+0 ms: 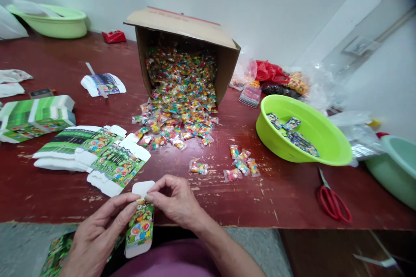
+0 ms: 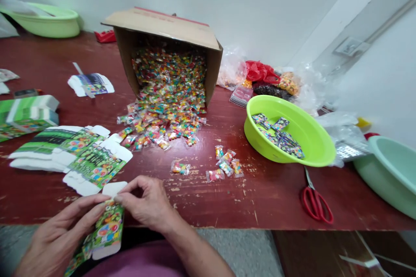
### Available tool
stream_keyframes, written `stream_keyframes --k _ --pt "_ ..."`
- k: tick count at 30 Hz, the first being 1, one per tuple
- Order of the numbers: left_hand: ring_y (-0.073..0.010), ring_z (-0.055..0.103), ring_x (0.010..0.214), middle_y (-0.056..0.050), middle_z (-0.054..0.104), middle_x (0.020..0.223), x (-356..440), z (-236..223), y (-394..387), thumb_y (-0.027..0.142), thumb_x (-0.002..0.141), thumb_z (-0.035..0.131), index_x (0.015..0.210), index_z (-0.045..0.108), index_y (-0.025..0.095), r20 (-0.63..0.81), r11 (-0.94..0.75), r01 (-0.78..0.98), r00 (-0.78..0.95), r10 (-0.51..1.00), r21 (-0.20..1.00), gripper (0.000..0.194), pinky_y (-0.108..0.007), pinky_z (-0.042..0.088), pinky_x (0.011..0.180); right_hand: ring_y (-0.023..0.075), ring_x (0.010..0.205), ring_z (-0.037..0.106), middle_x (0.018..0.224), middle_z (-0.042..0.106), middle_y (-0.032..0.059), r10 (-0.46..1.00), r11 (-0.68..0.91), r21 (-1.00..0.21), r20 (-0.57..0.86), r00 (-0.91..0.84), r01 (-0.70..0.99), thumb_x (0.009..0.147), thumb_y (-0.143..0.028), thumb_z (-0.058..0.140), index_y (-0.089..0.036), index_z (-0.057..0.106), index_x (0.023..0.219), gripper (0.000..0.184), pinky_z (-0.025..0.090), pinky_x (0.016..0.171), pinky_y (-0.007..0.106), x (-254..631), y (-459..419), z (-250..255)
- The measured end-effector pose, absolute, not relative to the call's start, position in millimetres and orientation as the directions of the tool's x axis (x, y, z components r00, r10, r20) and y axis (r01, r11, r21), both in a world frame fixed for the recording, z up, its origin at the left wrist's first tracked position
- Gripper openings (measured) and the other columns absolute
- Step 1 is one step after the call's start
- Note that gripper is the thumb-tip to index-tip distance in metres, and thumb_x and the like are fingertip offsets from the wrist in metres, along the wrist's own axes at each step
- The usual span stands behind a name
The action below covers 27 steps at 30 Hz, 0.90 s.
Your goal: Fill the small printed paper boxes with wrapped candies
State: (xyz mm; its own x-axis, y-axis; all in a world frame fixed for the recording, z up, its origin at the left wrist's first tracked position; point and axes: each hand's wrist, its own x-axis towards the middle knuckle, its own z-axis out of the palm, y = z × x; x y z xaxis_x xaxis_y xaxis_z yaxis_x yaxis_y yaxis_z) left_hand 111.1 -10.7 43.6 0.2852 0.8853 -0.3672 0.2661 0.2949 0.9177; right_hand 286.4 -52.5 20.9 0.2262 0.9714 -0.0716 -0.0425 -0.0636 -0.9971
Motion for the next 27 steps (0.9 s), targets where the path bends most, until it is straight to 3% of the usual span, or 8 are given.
stream_keyframes --k 3,7,11,14,17,21,25,27 --pt "-0.0209 0.069 0.091 0.0 0.076 0.094 113 48 -10 0.05 0.058 0.087 0.088 0.074 0.024 -0.343 0.283 0.253 0.235 0.91 0.925 0.042 -0.015 0.056 0.078 0.0111 0.066 0.06 0.077 0.068 -0.0032 0.975 -0.035 -0.998 -0.045 0.215 -0.049 0.074 -0.031 0.079 -0.02 0.069 0.104 0.033 0.047 0.062 0.021 284 -53 20" --pt "-0.0196 0.071 0.079 0.005 0.075 0.087 114 49 -11 0.039 0.053 0.092 0.108 0.061 0.032 -0.44 0.436 0.07 0.218 0.871 0.897 0.063 -0.021 0.058 0.067 0.011 0.068 0.059 0.074 0.065 -0.0016 0.97 0.129 -0.988 0.143 0.196 0.08 0.081 -0.025 0.072 -0.019 0.072 0.082 0.006 0.045 0.064 0.021 286 -57 32" --pt "-0.0231 0.07 0.066 -0.003 0.074 0.081 116 53 -21 0.059 0.067 0.079 0.105 0.063 0.024 -0.66 0.706 0.027 0.379 0.648 0.708 0.054 -0.032 0.059 0.062 0.0114 0.068 0.059 0.073 0.063 0.0006 0.935 0.232 -0.955 0.272 0.227 0.186 0.087 -0.025 0.064 -0.017 0.072 0.08 0.013 0.045 0.063 0.022 288 -62 42" --pt "-0.0202 0.063 0.052 -0.006 0.07 0.067 121 57 -29 0.066 0.077 0.065 0.091 0.066 0.016 -0.697 0.764 0.049 0.451 0.557 0.643 0.052 -0.031 0.055 0.053 0.0139 0.077 0.062 0.082 0.066 0.0035 0.946 0.281 -0.925 0.311 0.086 0.257 0.091 -0.029 0.063 -0.017 0.073 0.091 0.015 0.049 0.072 0.025 289 -65 44" --pt "-0.0182 0.06 0.047 -0.003 0.067 0.064 125 56 -30 0.065 0.082 0.059 0.105 0.065 0.017 -0.656 0.721 0.041 0.454 0.604 0.692 0.054 -0.029 0.051 0.048 0.0147 0.079 0.065 0.085 0.068 0.0037 0.972 0.204 -0.95 0.225 0.065 0.235 0.09 -0.036 0.066 -0.019 0.071 0.086 0.018 0.05 0.074 0.026 289 -64 43" --pt "-0.0159 0.058 0.047 -0.002 0.067 0.069 123 52 -25 0.066 0.086 0.052 0.123 0.06 0.019 -0.552 0.572 0.11 0.463 0.694 0.812 0.06 -0.026 0.048 0.048 0.0122 0.063 0.065 0.08 0.069 0.002 0.996 0.01 -0.996 0.018 0.088 0.091 0.085 -0.04 0.071 -0.019 0.069 0.084 0.021 0.05 0.06 0.024 286 -58 38" --pt "-0.0149 0.057 0.044 -0.004 0.067 0.066 122 54 -23 0.068 0.085 0.053 0.117 0.065 0.016 -0.549 0.538 0.176 0.48 0.685 0.825 0.062 -0.024 0.045 0.044 0.0117 0.047 0.062 0.064 0.066 -0.0011 0.986 -0.167 -0.958 -0.162 -0.042 -0.235 0.079 -0.048 0.074 -0.017 0.067 0.088 0.033 0.047 0.047 0.022 283 -53 35" --pt "-0.0148 0.057 0.041 -0.006 0.068 0.064 121 57 -23 0.068 0.084 0.054 0.11 0.068 0.014 -0.564 0.571 0.146 0.471 0.678 0.808 0.061 -0.024 0.044 0.042 0.0115 0.045 0.062 0.062 0.066 -0.0012 0.978 -0.21 -0.928 -0.199 -0.069 -0.307 0.078 -0.049 0.074 -0.016 0.065 0.087 0.035 0.047 0.046 0.022 281 -52 35"
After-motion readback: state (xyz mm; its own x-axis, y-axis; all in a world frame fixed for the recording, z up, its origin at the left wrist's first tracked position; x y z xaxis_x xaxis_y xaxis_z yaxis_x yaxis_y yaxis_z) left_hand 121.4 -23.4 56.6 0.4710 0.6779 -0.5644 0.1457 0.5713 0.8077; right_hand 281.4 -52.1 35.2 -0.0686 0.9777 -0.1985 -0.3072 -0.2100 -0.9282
